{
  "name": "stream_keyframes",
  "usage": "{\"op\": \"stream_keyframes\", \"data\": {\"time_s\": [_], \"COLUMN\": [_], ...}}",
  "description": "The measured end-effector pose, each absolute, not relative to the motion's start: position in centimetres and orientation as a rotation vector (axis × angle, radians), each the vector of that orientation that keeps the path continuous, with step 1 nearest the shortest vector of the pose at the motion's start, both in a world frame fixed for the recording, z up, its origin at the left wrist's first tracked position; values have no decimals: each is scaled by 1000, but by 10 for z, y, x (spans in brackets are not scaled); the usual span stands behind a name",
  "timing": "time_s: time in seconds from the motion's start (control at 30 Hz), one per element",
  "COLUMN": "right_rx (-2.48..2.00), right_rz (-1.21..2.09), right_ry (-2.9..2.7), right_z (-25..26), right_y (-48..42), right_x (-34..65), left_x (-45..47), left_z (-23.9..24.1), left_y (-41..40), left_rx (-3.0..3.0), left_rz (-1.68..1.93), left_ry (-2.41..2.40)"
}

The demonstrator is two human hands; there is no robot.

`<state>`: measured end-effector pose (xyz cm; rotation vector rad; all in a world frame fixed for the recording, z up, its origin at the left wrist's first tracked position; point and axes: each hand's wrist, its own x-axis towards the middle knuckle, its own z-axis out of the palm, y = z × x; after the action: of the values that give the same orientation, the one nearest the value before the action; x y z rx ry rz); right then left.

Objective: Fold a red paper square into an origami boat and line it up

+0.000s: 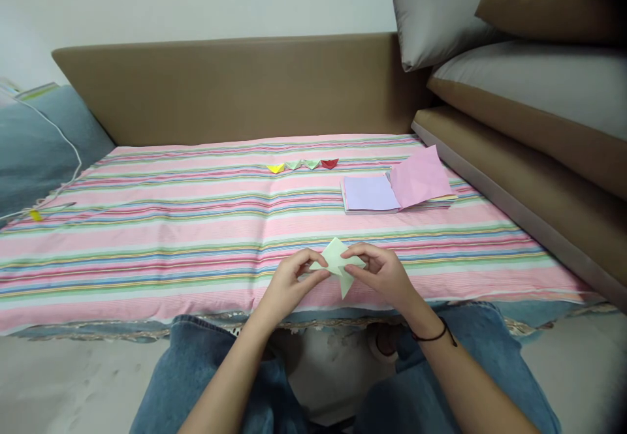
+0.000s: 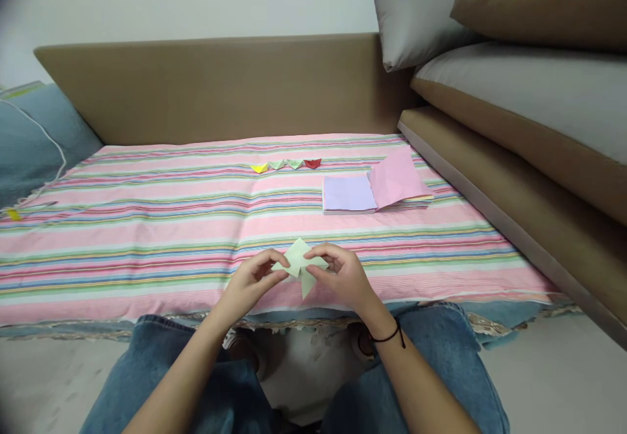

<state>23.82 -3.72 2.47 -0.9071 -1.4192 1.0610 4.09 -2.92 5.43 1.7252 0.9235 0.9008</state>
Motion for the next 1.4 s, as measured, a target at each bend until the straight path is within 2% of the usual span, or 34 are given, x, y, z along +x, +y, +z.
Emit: {"op": "stream_keyframes", "data": {"time_s": [0.3,0.73,1.4], "right_rx": [-931,-1059,-1105], "right_rz": [954,906,905], "right_ry": [-1505,-1330,-1248], "right_z": [27,25,23], "right_y": [-40,-43,-45], "right_x": [232,222,218], "left_x": [49,56,59], "left_z": [49,42,42], "left_y": [-31,-34,-34], "left_rx": [1603,1672,1263], "left_rz": [1038,958,897], "left_ry": [1078,1062,1013]}}
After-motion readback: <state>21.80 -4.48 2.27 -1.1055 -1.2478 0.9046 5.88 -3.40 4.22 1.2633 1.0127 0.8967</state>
